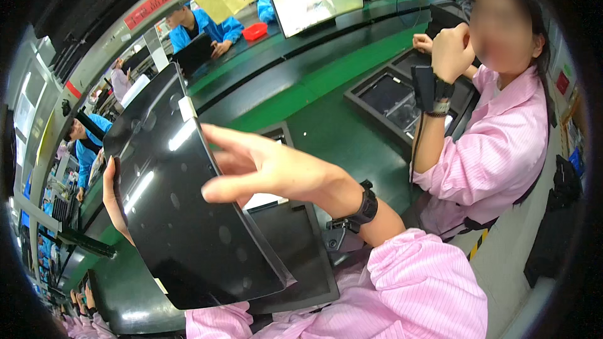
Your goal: Peeling protective plastic film from tablet devices and checking the screens during an assembly or testing process.
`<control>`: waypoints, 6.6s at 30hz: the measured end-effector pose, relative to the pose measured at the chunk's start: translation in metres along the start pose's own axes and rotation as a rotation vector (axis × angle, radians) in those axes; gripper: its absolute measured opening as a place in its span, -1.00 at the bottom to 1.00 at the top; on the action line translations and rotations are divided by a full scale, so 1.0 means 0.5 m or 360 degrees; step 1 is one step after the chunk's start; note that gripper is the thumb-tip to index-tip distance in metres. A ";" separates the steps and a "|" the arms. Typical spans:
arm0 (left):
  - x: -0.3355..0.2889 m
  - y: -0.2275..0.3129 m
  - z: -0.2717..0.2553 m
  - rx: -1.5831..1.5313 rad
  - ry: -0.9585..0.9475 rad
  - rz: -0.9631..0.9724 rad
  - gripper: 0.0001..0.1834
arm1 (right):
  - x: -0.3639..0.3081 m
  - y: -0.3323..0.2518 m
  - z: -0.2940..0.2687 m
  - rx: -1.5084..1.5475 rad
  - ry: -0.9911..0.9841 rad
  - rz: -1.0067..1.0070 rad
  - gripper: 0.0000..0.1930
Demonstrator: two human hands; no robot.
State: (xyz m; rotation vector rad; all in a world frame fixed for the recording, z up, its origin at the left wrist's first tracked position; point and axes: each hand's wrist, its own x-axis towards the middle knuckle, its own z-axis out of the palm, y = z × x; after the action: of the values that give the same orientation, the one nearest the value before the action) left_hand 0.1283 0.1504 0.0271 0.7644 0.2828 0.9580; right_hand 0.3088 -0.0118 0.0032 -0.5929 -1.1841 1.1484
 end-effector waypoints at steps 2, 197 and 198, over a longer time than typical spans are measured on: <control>-0.015 0.003 0.011 0.0084 -0.0228 -0.0115 -0.58 | -0.018 0.007 0.010 0.0080 -0.0143 -0.0029 -0.09; -0.397 -0.225 -0.093 0.0845 -0.0018 0.0696 -0.21 | -0.132 0.250 0.012 0.0688 0.1253 0.0101 -0.67; -0.391 -0.230 -0.093 0.0844 -0.0028 0.0693 -0.21 | -0.131 0.255 0.003 0.0687 0.1258 0.0092 -0.67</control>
State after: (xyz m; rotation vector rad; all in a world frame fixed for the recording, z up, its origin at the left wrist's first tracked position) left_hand 0.0657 -0.0277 -0.1068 1.3567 0.3693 1.3055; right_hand 0.2625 -0.0265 -0.1317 -0.6555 -0.2356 1.0239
